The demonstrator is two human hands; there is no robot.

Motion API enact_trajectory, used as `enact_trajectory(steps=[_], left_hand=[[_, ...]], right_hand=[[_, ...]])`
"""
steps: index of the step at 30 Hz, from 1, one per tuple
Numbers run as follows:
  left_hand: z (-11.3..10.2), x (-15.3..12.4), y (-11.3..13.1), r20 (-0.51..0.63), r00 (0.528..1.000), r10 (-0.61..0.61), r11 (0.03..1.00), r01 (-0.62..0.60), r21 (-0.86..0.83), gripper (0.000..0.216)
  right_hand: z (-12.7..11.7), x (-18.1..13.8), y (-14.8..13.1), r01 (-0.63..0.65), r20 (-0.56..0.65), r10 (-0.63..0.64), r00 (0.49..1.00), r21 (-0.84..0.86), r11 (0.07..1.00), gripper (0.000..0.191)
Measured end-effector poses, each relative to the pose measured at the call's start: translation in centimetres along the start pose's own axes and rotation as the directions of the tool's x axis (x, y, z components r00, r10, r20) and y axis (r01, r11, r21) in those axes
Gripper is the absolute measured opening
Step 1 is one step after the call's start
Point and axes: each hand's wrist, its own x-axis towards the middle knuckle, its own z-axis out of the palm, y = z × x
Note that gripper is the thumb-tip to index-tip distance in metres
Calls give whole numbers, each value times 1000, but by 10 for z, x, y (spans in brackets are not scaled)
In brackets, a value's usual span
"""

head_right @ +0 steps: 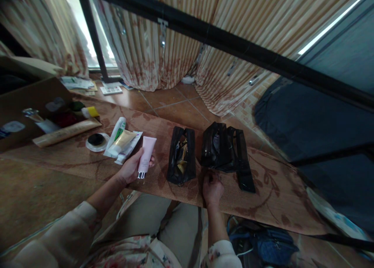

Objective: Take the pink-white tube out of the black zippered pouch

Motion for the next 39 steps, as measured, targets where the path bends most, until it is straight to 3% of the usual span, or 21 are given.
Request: enact_trajectory(steps=[39], left_hand=[[2,-1,2,14,1000,-2,1000,1,14,41]], right_hand=[[1,0,1,18,-3,-18,1000,14,1000,38]])
